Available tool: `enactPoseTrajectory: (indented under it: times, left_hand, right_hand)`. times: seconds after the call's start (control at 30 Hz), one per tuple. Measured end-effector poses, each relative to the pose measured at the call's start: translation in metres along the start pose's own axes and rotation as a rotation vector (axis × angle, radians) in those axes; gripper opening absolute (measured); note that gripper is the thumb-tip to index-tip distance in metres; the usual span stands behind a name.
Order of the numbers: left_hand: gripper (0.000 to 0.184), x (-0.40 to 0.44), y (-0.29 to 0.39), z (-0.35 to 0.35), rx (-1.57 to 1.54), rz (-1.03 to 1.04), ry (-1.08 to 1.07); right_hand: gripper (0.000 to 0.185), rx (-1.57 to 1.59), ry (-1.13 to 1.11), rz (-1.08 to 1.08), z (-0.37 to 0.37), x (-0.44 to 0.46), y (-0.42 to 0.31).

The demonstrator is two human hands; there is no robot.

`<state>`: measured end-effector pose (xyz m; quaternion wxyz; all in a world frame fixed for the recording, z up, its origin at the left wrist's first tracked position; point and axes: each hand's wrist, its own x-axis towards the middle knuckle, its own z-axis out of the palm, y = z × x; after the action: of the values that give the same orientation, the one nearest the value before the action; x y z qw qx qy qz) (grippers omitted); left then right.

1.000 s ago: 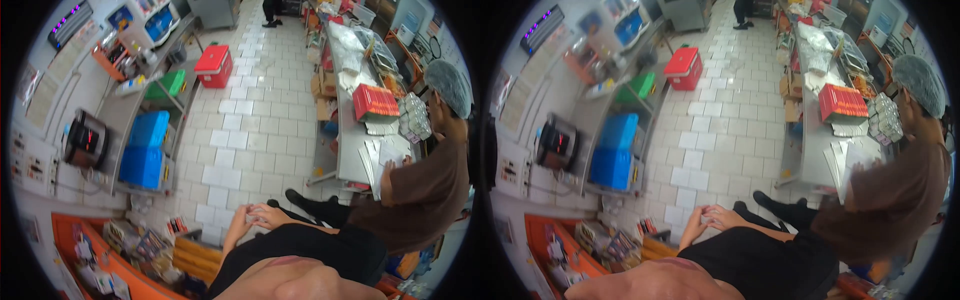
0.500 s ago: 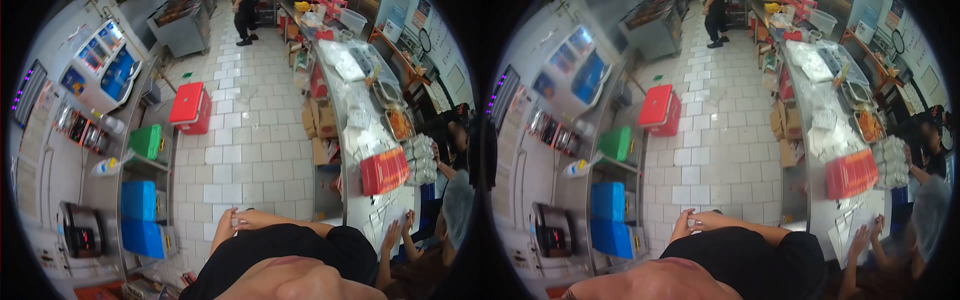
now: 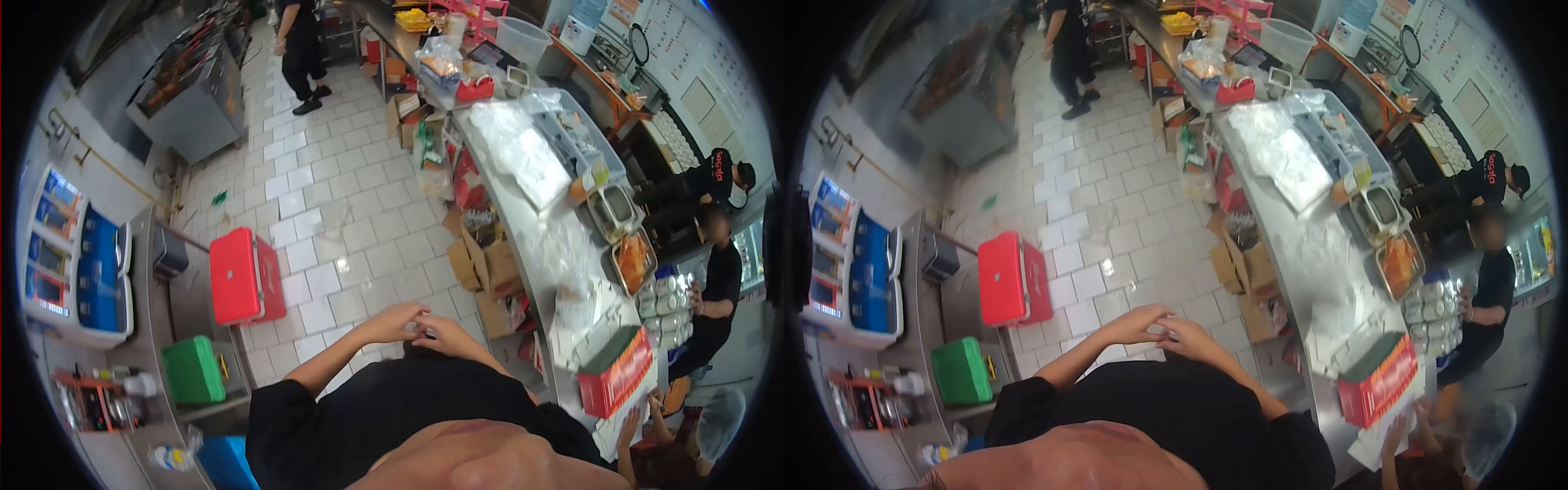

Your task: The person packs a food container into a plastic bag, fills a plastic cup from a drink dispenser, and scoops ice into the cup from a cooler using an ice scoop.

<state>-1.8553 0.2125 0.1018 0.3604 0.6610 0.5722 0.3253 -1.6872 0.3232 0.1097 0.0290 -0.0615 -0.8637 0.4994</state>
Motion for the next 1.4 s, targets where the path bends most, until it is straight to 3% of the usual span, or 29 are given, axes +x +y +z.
enactPoseTrajectory:
  times: [0.1, 0.23, 0.27, 0.3, 0.33, 0.4, 0.47, 0.67, 0.8, 0.93, 1.0, 1.1, 1.13, 1.2, 1.27, 1.3, 1.37, 1.4]
  left_hand:
    - [0.058, 0.095, -0.047, -0.048, 0.061, 0.192, -0.060]
    - [0.063, 0.197, -0.111, -0.113, -0.165, -0.033, -0.341]
    - [0.064, 0.222, -0.134, -0.127, -0.171, 0.014, -0.281]
    - [0.065, 0.235, -0.148, -0.144, -0.186, 0.036, -0.233]
    - [0.066, 0.241, -0.158, -0.163, -0.205, 0.048, -0.194]
    - [0.067, 0.265, -0.164, -0.212, -0.240, -0.003, -0.152]
    - [0.070, 0.286, -0.168, -0.268, -0.187, -0.103, -0.137]
    - [0.054, 0.377, -0.305, -0.396, -0.483, -0.390, 0.416]
    - [0.060, 0.524, -0.376, -0.522, -0.433, -0.285, 0.605]
    - [0.082, 0.716, -0.463, -0.632, -0.231, -0.212, 0.658]
    - [0.091, 0.796, -0.486, -0.663, -0.204, -0.241, 0.558]
    - [0.090, 0.862, -0.492, -0.659, -0.179, -0.282, 0.394]
    - [0.084, 0.866, -0.489, -0.652, -0.279, -0.236, 0.290]
    - [0.073, 0.853, -0.473, -0.638, -0.470, -0.139, 0.097]
    - [0.043, 0.822, -0.415, -0.631, -0.242, -0.199, -0.182]
    - [0.034, 0.804, -0.430, -0.604, -0.252, 0.187, -0.159]
    - [0.025, 0.776, -0.438, -0.575, 0.143, 0.339, -0.346]
    - [0.024, 0.765, -0.433, -0.572, 0.268, 0.348, -0.398]
  right_hand:
    - [0.051, -0.013, 0.080, 0.107, -0.057, 0.056, 0.042]
    - [0.047, 0.057, 0.073, 0.142, -0.125, 0.130, 0.124]
    - [0.045, 0.079, 0.079, 0.121, -0.140, 0.155, 0.143]
    - [0.041, -0.100, 0.051, 0.208, -0.165, 0.181, 0.139]
    - [0.035, -0.084, 0.146, 0.079, -0.179, 0.202, 0.153]
    - [0.031, 0.044, 0.076, 0.187, -0.230, 0.249, 0.146]
    - [0.029, 0.049, 0.129, 0.137, -0.272, 0.291, 0.143]
    - [0.029, -0.026, 0.254, 0.116, -0.350, 0.399, 0.209]
    - [0.030, 0.043, 0.511, 0.240, -0.396, 0.487, 0.237]
    - [0.031, 0.161, 0.739, 0.439, -0.420, 0.568, 0.253]
    - [0.031, 0.277, 0.814, 0.471, -0.435, 0.607, 0.261]
    - [0.031, 0.112, 0.697, 0.571, -0.470, 0.640, 0.266]
    - [0.031, 0.077, 0.667, 0.608, -0.480, 0.645, 0.268]
    - [0.030, 0.081, 0.814, 0.689, -0.504, 0.655, 0.272]
    - [0.028, 0.058, 0.982, 0.758, -0.515, 0.657, 0.282]
    - [0.026, 0.102, 1.055, 0.785, -0.510, 0.658, 0.291]
    - [0.023, 0.182, 1.185, 0.833, -0.502, 0.657, 0.311]
    - [0.022, 0.035, 1.162, 0.804, -0.495, 0.658, 0.324]
